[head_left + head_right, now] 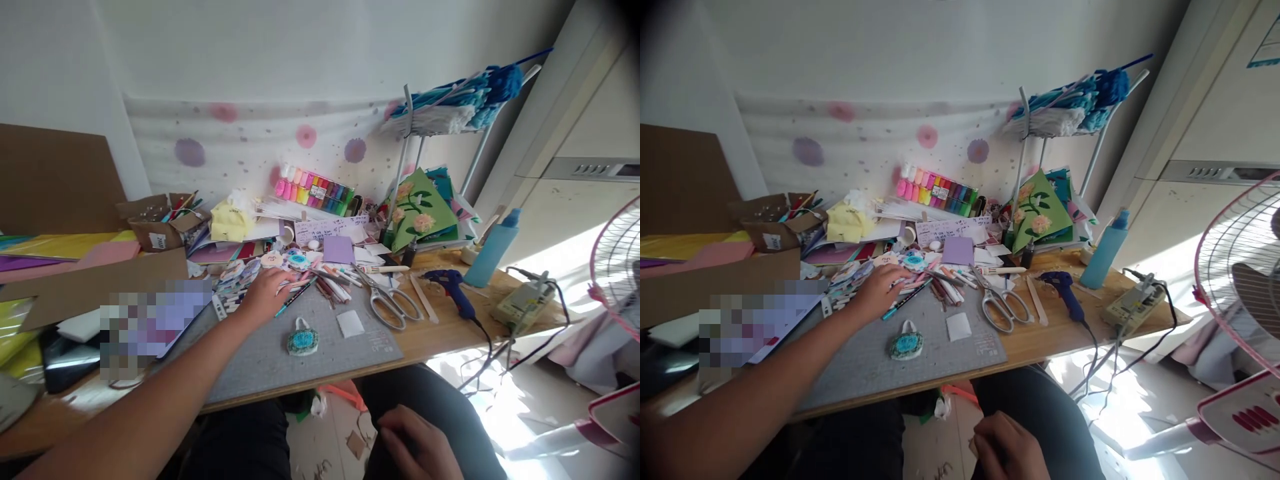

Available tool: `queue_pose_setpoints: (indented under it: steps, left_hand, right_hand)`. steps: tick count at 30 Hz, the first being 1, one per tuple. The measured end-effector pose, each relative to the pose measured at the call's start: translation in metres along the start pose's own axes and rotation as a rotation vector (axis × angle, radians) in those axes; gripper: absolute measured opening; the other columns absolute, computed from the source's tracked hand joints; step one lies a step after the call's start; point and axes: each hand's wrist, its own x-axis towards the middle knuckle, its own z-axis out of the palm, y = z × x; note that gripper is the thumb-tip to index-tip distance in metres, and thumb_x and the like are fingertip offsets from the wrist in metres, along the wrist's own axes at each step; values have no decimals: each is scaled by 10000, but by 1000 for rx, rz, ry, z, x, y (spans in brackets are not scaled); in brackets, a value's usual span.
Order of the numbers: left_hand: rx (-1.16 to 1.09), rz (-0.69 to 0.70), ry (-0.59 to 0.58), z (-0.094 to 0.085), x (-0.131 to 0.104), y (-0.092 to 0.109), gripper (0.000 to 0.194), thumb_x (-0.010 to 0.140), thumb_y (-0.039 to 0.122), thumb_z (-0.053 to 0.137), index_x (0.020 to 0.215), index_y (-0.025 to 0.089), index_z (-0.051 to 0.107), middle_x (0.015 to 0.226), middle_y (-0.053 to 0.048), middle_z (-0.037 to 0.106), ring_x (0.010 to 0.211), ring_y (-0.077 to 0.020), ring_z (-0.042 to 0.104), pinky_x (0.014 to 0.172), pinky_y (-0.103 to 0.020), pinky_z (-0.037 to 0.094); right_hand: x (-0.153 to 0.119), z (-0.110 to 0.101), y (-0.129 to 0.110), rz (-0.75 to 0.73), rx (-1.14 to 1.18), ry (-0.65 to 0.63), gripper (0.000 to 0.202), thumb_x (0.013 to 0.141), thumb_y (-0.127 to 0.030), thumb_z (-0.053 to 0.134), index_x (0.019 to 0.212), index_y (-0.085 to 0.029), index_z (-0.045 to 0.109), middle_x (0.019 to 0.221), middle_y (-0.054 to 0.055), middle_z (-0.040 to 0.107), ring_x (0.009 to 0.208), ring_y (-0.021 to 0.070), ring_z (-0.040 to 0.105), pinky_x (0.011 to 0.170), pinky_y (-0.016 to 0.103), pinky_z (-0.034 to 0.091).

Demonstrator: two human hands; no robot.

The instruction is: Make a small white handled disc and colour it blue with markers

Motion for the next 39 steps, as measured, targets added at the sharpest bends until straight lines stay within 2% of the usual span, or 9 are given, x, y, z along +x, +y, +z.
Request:
queue_pose_setpoints:
  steps: [4, 6, 9, 13, 21, 27, 32, 39]
  left_hand:
    - [-22, -39, -104, -18, -63, 5, 262, 911, 318, 582, 1120, 160, 594, 1149, -80, 615, 994, -220, 615, 842, -430, 525]
    - [-24, -40, -171, -15, -86, 12, 291, 904, 334, 590, 1145, 171, 588, 1185, -85, 601, 1042, -235, 597, 875, -451, 509]
    - [11, -85, -208, -5, -102, 24, 333, 903, 343, 587, 1197, 188, 566, 1250, -94, 567, 1117, -262, 558, 926, -490, 473]
    - [55, -159, -206, 7, -101, 32, 331, 908, 337, 581, 1200, 183, 563, 1257, -95, 564, 1116, -263, 559, 934, -500, 465]
    - [18, -167, -126, 20, -102, 26, 289, 910, 330, 580, 1152, 172, 585, 1212, -89, 589, 1056, -241, 590, 892, -466, 497]
    - [-88, -130, -49, 19, -103, 17, 288, 915, 321, 575, 1161, 172, 578, 1198, -88, 594, 1022, -229, 604, 862, -444, 517]
    - [-165, -135, -43, 19, -102, 12, 292, 915, 319, 575, 1165, 168, 573, 1183, -87, 598, 993, -221, 614, 835, -429, 530]
    - [-267, -175, -12, 23, -104, 6, 305, 914, 318, 578, 1178, 167, 566, 1193, -89, 592, 1002, -226, 612, 837, -434, 529]
  right_hand:
    - [6, 10, -14, -12, 48, 15, 198, 909, -257, 483, 793, -195, 631, 727, 20, 667, 663, 149, 650, 631, 213, 505]
    - [9, 16, -26, -16, 70, 17, 207, 908, -262, 485, 768, -193, 622, 716, 18, 654, 653, 148, 637, 621, 217, 498]
    - [15, 20, -47, -60, 80, 2, 197, 897, -241, 488, 753, -189, 612, 693, 13, 631, 627, 140, 615, 600, 215, 484]
    - [14, 20, -64, -137, 43, -8, 176, 883, -205, 479, 767, -184, 610, 687, 13, 616, 602, 133, 598, 579, 215, 472]
    - [-18, 17, -64, -89, -86, -55, 209, 890, -205, 449, 768, -177, 617, 708, 36, 647, 615, 145, 625, 581, 224, 493]
    - [-31, 6, -77, -3, -146, -123, 247, 911, -223, 426, 806, -181, 647, 769, 54, 670, 675, 159, 638, 626, 242, 507]
    - [-43, -5, -94, 53, -148, -130, 247, 921, -236, 427, 789, -176, 627, 777, 49, 663, 688, 158, 628, 639, 252, 498]
    - [-50, -2, -108, 30, -206, -174, 215, 892, -183, 442, 808, -185, 640, 780, 41, 670, 693, 154, 633, 637, 242, 489]
